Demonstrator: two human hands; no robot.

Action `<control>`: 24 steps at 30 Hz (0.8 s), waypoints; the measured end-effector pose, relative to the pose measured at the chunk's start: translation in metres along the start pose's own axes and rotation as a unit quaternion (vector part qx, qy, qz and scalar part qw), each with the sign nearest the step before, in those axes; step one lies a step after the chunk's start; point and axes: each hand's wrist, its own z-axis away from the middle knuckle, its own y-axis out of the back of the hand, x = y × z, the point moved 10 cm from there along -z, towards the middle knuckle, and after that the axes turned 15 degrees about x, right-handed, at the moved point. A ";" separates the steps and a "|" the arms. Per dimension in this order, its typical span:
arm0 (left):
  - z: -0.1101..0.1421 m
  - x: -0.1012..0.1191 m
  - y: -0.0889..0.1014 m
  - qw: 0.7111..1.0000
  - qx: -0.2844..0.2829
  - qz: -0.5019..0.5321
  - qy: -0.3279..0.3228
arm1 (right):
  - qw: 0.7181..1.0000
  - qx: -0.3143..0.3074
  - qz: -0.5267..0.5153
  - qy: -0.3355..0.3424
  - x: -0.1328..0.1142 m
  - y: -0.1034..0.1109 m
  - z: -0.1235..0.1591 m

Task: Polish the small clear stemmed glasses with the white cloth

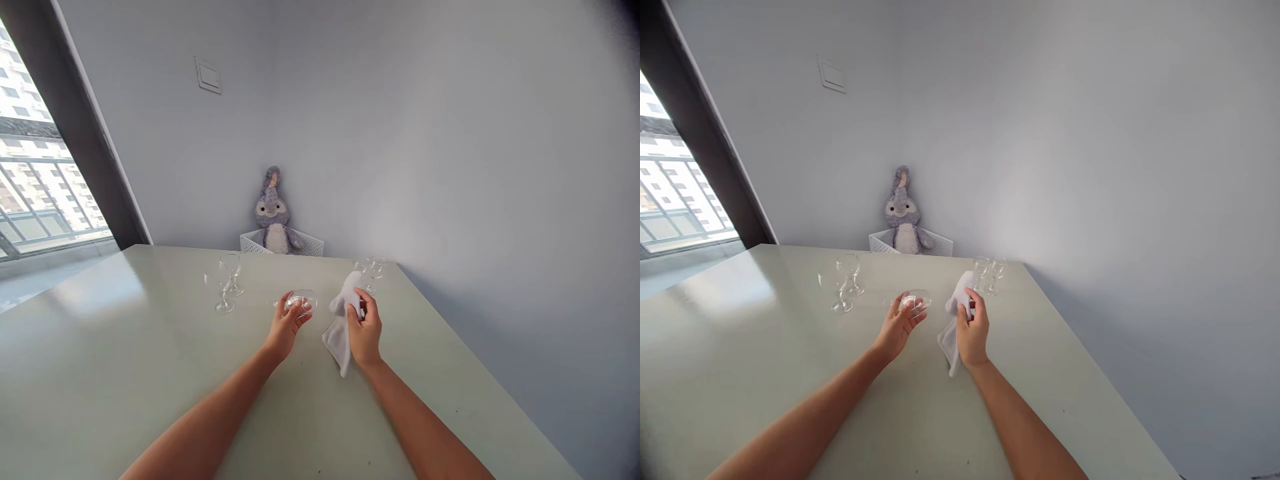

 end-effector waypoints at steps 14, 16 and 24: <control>0.013 0.001 -0.006 1.000 -0.009 -0.018 0.014 | 0.952 -0.298 -0.056 0.038 -0.024 -0.055 0.067; 0.014 -0.002 -0.007 0.999 -0.017 -0.008 0.029 | 0.951 -0.296 -0.068 0.062 -0.026 -0.056 0.069; 0.026 -0.013 -0.019 0.997 -0.051 0.006 0.061 | 0.976 -0.194 -0.063 0.073 -0.016 -0.041 0.050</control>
